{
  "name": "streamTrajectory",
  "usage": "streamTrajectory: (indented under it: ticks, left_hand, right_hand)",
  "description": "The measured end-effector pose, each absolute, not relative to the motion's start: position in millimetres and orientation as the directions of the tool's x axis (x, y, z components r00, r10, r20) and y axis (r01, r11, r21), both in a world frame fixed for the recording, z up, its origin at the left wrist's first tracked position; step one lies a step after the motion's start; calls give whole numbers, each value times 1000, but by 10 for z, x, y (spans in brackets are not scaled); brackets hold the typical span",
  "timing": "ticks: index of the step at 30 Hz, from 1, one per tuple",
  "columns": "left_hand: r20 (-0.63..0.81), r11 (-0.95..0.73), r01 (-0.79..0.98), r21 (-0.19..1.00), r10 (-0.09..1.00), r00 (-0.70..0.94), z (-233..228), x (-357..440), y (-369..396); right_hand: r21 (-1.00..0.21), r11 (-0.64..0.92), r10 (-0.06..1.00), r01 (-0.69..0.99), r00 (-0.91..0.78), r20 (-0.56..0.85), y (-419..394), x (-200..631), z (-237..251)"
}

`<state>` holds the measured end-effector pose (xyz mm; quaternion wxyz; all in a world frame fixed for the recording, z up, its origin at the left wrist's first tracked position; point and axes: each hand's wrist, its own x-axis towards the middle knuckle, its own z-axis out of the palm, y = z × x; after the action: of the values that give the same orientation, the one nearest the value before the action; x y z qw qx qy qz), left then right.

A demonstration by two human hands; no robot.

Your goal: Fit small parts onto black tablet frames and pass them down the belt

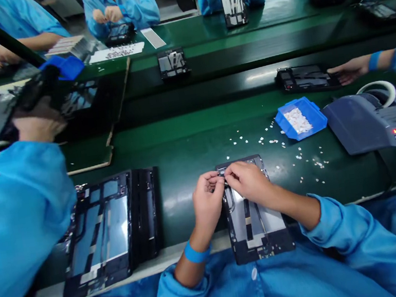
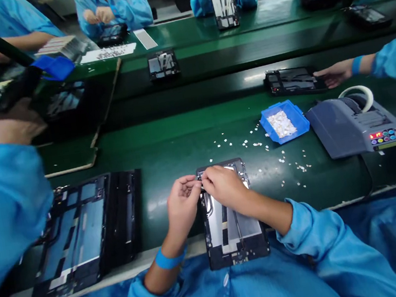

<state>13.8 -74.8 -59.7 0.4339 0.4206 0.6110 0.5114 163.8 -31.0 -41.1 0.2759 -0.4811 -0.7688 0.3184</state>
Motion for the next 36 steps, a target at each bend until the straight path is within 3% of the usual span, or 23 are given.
streamTrajectory:
  ticks: [5, 10, 14, 17, 20, 24, 27, 32, 36]
  left_hand:
    - [-126, 118, -46, 992, 953, -277, -612, 151, -796]
    - [-59, 107, 133, 985, 944, -324, -703, 104, -890]
    - [-24, 102, 286, 953, 964, -263, -747, 64, -883]
    - [25, 67, 468, 881, 982, -186, -707, 36, -834]
    - [39, 24, 583, 812, 995, -96, -637, 31, -768]
    - [91, -21, 653, 757, 993, -73, -580, 86, -660]
    - [125, -57, 664, 745, 991, -56, -574, 120, -584]
    - [8, 64, 542, 838, 991, -130, -576, 80, -552]
    - [-46, 114, 355, 928, 980, -195, -573, 51, -616]
  right_hand:
    - [-870, 178, 959, 460, -281, 48, -398, 1655, -500]
    - [-939, -136, 930, 316, -286, -230, -320, 1671, -517]
    - [-918, -75, 914, 390, -340, -220, -276, 1673, -491]
    - [-901, -51, 942, 431, -280, -187, -233, 1695, -465]
    - [-902, -122, 941, 413, -241, -238, -166, 1693, -448]
    - [-931, -267, 896, 251, -291, -335, -121, 1651, -453]
    - [-951, -218, 895, 218, -344, -283, -139, 1671, -467]
    - [-951, -82, 938, 298, -300, -175, -183, 1790, -448]
    - [-844, 201, 943, 498, -330, 30, -250, 1794, -414]
